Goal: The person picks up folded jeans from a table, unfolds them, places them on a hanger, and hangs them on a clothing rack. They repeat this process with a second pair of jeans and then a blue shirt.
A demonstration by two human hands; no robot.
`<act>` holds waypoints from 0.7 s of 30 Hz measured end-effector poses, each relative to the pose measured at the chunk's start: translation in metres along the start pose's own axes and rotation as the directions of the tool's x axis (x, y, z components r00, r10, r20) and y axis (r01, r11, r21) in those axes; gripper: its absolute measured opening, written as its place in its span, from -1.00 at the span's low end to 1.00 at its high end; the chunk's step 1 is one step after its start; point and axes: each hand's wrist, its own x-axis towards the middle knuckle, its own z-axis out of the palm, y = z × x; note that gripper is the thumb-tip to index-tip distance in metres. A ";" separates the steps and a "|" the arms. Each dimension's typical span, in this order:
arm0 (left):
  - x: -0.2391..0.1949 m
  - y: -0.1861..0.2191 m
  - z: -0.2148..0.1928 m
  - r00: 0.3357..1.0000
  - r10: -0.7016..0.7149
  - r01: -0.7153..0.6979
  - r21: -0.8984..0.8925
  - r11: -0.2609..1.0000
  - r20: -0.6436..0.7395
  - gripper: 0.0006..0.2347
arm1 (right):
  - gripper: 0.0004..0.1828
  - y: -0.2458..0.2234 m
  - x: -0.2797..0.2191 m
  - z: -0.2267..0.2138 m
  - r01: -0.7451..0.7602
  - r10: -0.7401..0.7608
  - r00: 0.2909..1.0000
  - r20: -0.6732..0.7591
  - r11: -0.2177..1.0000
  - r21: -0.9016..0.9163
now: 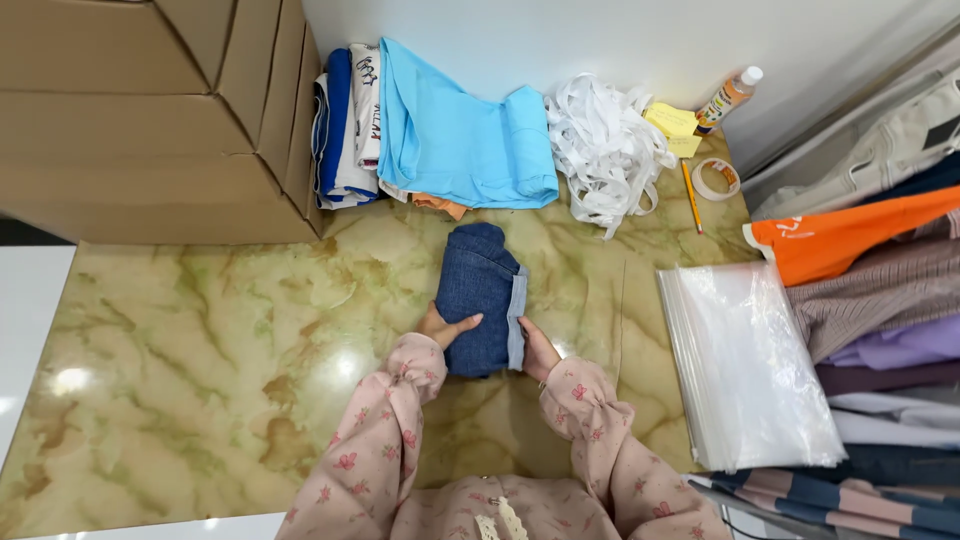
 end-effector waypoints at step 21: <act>-0.006 -0.028 0.108 0.936 0.038 -0.013 -0.073 0.997 0.350 -0.19 | -0.55 0.062 -0.093 0.014 0.455 -0.891 0.453 0.027 0.205 -0.867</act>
